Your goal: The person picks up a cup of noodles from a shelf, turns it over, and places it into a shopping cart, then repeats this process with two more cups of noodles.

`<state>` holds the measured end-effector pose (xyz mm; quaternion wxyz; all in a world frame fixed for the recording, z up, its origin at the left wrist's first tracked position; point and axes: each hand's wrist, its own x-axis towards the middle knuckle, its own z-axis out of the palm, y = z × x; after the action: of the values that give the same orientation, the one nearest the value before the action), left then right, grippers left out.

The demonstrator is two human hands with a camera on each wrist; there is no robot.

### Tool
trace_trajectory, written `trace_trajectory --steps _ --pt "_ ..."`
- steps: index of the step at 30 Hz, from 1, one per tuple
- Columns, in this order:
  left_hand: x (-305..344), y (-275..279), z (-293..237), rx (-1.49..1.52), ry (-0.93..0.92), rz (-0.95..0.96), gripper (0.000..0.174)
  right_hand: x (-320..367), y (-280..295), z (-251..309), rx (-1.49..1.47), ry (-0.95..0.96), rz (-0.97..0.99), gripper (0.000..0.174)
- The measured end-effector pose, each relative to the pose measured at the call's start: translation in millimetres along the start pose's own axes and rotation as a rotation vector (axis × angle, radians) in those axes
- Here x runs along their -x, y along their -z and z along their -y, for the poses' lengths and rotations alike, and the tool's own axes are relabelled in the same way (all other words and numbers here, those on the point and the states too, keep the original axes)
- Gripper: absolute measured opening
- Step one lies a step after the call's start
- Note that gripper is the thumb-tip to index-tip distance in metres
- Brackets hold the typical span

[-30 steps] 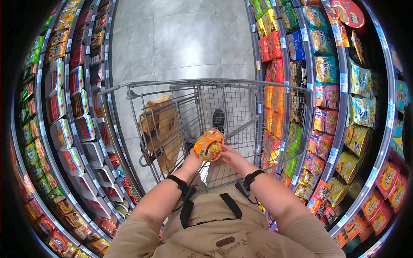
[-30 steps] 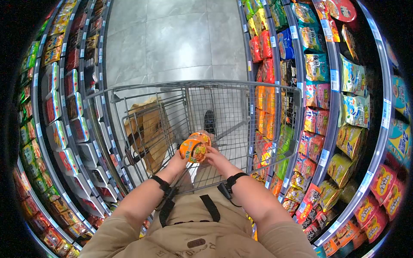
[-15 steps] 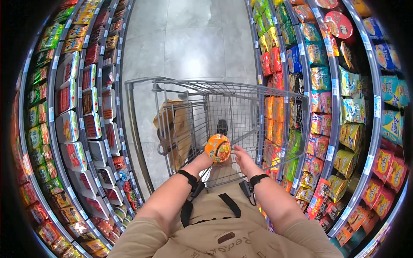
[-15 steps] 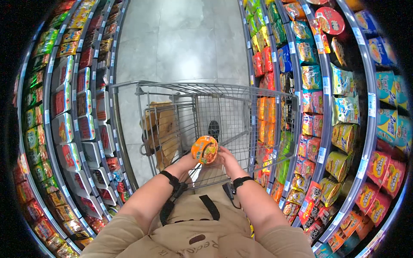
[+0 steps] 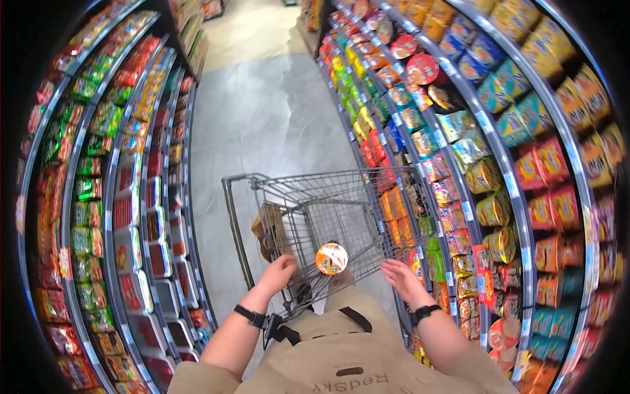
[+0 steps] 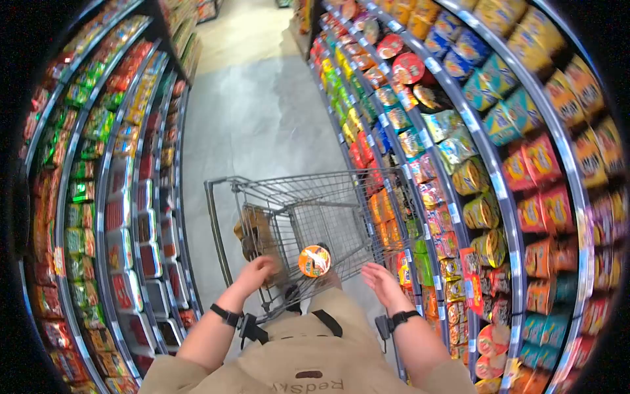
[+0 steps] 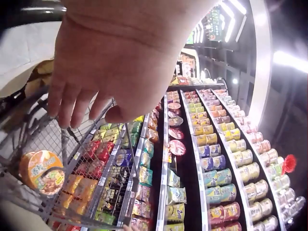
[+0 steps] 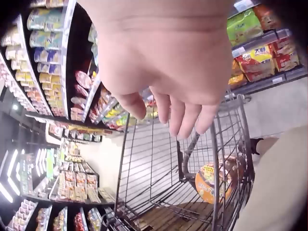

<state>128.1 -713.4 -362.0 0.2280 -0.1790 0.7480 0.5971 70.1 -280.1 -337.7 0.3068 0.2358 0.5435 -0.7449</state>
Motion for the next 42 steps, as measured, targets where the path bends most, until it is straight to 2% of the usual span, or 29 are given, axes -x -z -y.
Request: trace_trajectory --steps 1,3,8,11,13,14,15,17,19,21,22,25,29,30,31,33,35,38,42 --pt "4.9 4.3 9.7 -0.021 -0.03 0.015 0.039 17.6 7.3 -4.9 -0.033 0.014 0.0 0.045" --pt "10.4 6.0 36.6 0.275 0.058 0.045 0.035 51.2 21.1 -17.7 -0.077 0.063 -0.042 0.044" --pt "19.9 5.6 60.7 0.24 -0.075 0.059 0.033 110.6 67.6 -73.8 -0.073 0.06 -0.166 0.042" --pt "22.0 -0.5 45.1 0.131 -0.094 0.043 0.033 134.6 78.1 -90.5 -0.01 0.045 -0.2 0.04" --pt "24.2 -3.8 36.5 0.155 0.023 0.079 0.033 145.4 87.7 -100.5 -0.058 0.076 -0.219 0.039" --pt "18.7 -5.4 42.8 0.197 0.075 0.109 0.035 146.5 96.6 -108.4 -0.205 0.082 -0.206 0.039" --pt "23.1 -9.2 34.9 0.172 0.067 0.127 0.035 151.3 105.4 -116.7 -0.354 0.091 -0.19 0.039" --pt "31.7 -18.7 7.9 -0.251 0.064 0.108 0.039 169.1 114.4 -122.6 -0.421 0.142 -0.189 0.038" --pt "27.8 -36.0 2.7 -0.306 0.001 0.117 0.042 187.4 131.0 -130.3 -0.483 0.2 -0.189 0.038" --pt "34.3 -66.9 -17.4 -0.187 -0.001 0.13 0.04 210.5 155.9 -143.7 -0.498 0.24 -0.211 0.037" --pt "40.6 -85.1 -30.5 -0.218 -0.038 0.144 0.038 224.5 169.7 -151.0 -0.519 0.259 -0.228 0.037" --pt "28.7 -143.0 -24.4 -0.101 -0.019 0.276 0.035 286.0 202.6 -180.0 -0.547 0.308 -0.312 0.037" --pt "59.0 -247.3 -69.3 -0.305 -0.077 0.446 0.035 363.5 251.7 -242.6 -0.72 0.426 -0.405 0.036" --pt "53.0 -270.7 -68.1 -0.411 -0.168 0.529 0.04 382.5 263.4 -264.2 -0.758 0.443 -0.461 0.036" --pt "50.3 -293.0 -63.1 -0.43 -0.171 0.564 0.04 399.9 274.6 -285.5 -0.781 0.454 -0.492 0.036" --pt "86.3 -343.5 -98.3 -0.705 -0.353 0.551 0.046 433.9 290.1 -324.9 -0.808 0.461 -0.575 0.037" --pt "88.5 -382.3 -92.1 -0.731 -0.437 0.616 0.05 458.0 302.7 -359.3 -0.85 0.454 -0.623 0.036" --pt "118.2 -446.0 -113.9 -0.815 -0.466 0.667 0.049 494.0 316.0 -383.8 -0.889 0.49 -0.645 0.035" --pt "136.4 -506.2 -123.3 -0.811 -0.53 0.772 0.047 535.8 325.1 -375.5 -0.841 0.52 -0.697 0.036"
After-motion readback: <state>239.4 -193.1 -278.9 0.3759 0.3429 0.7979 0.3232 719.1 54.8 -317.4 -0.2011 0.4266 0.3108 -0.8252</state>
